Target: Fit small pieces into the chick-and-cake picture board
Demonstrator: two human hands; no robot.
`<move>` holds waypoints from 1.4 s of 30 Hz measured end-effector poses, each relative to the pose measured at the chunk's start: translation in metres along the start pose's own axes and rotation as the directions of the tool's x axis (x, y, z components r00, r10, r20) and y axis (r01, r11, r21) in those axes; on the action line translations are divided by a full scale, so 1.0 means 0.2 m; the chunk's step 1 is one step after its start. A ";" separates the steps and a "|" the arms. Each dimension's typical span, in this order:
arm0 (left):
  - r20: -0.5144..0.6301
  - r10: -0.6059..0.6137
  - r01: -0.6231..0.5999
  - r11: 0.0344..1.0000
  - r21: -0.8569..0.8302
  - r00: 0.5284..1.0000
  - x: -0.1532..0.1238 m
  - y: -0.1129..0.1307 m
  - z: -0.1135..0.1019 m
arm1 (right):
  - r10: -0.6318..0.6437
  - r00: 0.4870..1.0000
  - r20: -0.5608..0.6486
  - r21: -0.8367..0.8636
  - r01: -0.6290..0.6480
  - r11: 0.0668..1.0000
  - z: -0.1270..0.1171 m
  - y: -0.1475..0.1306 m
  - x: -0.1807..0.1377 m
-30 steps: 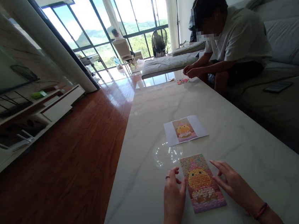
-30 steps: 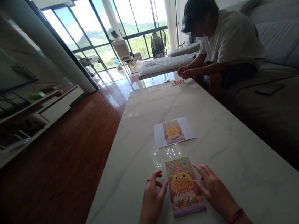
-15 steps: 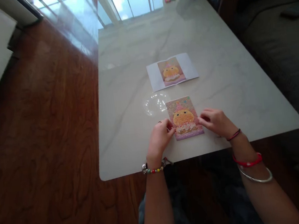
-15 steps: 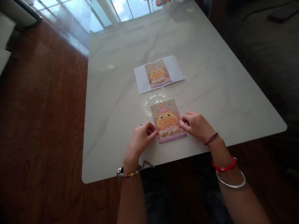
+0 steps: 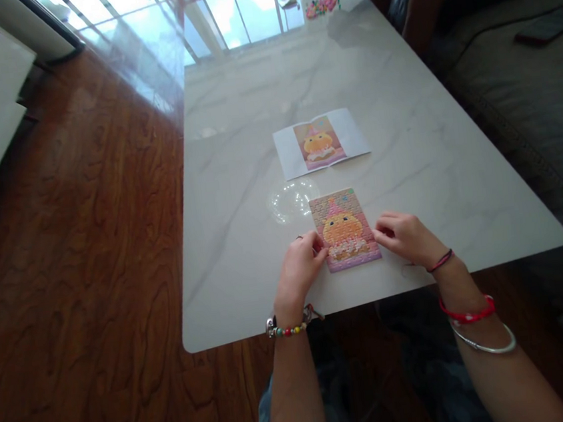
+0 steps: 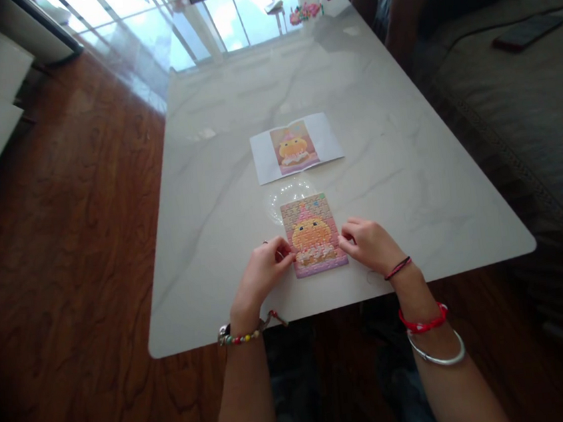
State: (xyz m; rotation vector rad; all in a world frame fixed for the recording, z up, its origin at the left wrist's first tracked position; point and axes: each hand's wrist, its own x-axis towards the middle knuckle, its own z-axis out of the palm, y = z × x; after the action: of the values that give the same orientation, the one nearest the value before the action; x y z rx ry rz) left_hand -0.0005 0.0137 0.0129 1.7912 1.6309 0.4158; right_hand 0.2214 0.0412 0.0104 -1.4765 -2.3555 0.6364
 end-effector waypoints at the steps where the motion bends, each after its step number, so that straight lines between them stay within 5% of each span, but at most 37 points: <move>1: -0.001 0.000 0.000 1.000 -0.001 1.000 0.00 0.00 0.00 | 0.000 1.000 0.000 -0.001 0.000 1.000 0.00 0.00 0.00; 31: -0.021 0.086 -0.085 0.996 0.004 0.996 0.00 0.03 0.00 | -0.010 0.999 -0.041 0.055 0.012 0.998 0.01 0.01 0.00; 38: -0.048 0.141 -0.138 0.989 0.053 0.989 0.00 0.01 0.04 | -0.122 0.992 -0.010 0.166 0.122 0.979 0.10 -0.13 0.02; 42: -0.073 0.098 -0.093 0.993 0.079 0.992 0.00 0.00 0.06 | -0.113 0.993 0.033 0.076 0.110 0.991 0.17 -0.22 0.04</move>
State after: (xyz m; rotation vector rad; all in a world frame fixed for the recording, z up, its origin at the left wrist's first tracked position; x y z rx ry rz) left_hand 0.0080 0.0107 0.0047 1.9368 1.6369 0.4781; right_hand 0.1676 0.0251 0.0034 -1.3030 -2.3950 0.7201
